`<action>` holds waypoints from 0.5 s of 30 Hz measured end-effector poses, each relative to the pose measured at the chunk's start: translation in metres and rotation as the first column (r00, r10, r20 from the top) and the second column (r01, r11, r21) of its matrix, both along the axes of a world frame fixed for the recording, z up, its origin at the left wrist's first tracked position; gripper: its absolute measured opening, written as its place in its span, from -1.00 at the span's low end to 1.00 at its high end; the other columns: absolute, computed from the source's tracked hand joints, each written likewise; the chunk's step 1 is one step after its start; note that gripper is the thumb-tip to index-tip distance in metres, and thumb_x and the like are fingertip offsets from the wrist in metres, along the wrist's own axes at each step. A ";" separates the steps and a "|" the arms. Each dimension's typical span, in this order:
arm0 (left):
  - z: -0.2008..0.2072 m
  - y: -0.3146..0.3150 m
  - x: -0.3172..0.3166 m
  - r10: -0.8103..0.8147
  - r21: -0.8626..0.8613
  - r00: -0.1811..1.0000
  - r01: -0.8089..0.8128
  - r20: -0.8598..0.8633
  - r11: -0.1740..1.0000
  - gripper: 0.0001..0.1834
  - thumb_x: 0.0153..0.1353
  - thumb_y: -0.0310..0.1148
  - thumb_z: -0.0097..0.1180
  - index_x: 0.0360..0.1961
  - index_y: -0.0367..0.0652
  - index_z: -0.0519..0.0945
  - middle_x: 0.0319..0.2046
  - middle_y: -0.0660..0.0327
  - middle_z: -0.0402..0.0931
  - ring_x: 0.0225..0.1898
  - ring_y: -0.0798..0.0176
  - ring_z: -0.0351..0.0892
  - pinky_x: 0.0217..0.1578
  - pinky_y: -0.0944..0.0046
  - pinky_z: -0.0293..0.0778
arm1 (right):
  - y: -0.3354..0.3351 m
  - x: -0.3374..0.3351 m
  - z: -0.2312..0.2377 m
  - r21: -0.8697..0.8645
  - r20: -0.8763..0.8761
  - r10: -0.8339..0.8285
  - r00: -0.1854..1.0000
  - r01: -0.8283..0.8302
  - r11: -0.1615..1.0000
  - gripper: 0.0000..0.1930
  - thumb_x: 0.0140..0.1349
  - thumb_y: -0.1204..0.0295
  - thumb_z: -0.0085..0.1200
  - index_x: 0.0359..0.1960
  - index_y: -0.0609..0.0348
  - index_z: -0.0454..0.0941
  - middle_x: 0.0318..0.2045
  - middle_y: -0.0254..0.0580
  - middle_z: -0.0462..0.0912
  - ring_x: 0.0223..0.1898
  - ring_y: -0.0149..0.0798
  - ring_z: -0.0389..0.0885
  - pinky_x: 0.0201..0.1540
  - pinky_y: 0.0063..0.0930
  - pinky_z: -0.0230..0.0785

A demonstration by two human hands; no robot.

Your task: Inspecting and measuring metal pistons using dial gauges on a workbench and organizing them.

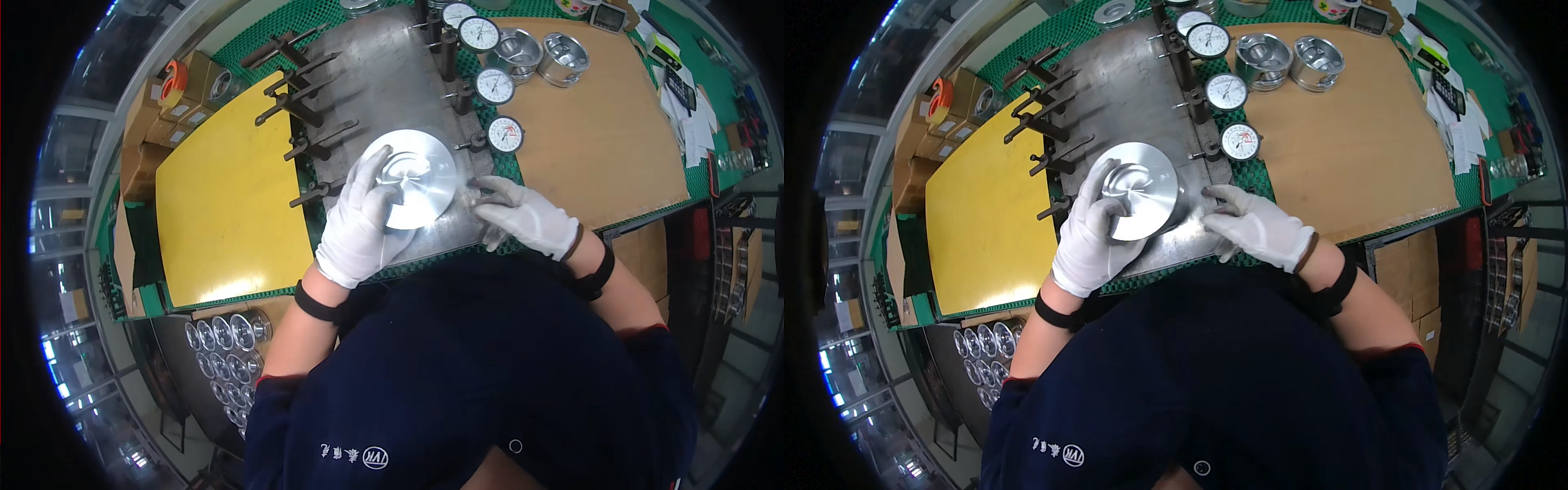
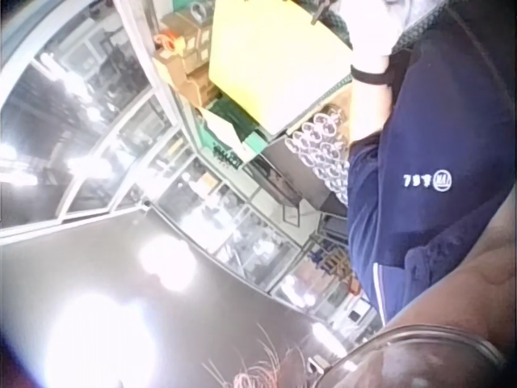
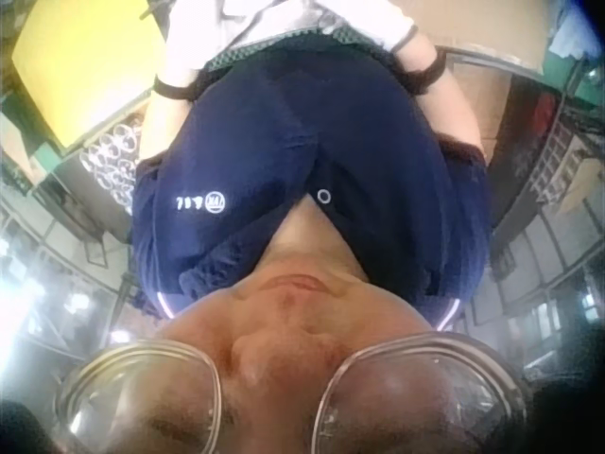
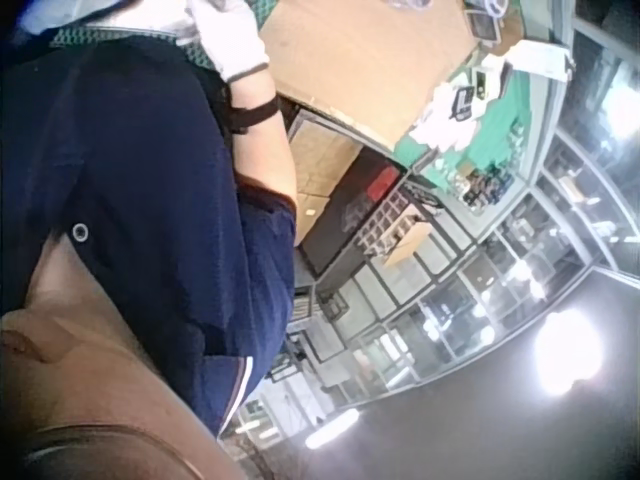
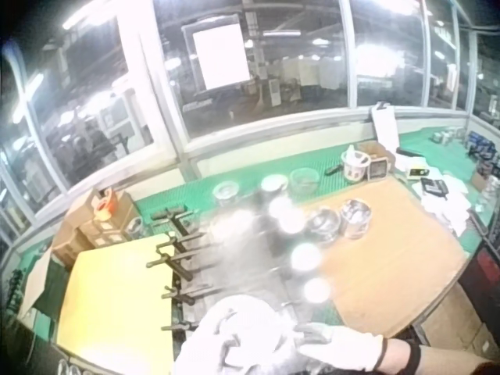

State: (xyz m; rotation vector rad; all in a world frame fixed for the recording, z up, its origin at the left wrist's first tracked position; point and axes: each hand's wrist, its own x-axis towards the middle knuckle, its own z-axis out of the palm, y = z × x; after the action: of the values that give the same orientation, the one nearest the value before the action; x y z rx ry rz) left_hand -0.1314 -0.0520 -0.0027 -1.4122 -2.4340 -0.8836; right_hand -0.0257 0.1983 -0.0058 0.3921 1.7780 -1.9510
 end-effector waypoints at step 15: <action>-0.016 0.019 -0.006 0.212 0.029 0.977 -0.211 -0.020 0.977 -0.28 -0.20 -0.28 0.54 -0.06 -0.10 0.33 0.30 -0.24 0.21 0.02 -0.27 0.57 -0.21 0.04 0.65 | -0.036 -0.025 -0.016 0.032 0.069 0.102 0.992 -0.104 0.994 -0.09 0.31 0.42 0.09 0.44 0.20 -0.40 -0.16 0.16 0.61 -0.44 -0.16 0.72 -0.39 -0.33 0.66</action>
State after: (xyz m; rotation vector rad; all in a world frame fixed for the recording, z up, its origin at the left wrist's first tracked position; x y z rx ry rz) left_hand -0.1375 -0.0331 -0.0189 -1.1210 -2.4869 -0.8417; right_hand -0.0509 0.1622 -0.0221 0.3667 1.7571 -1.8163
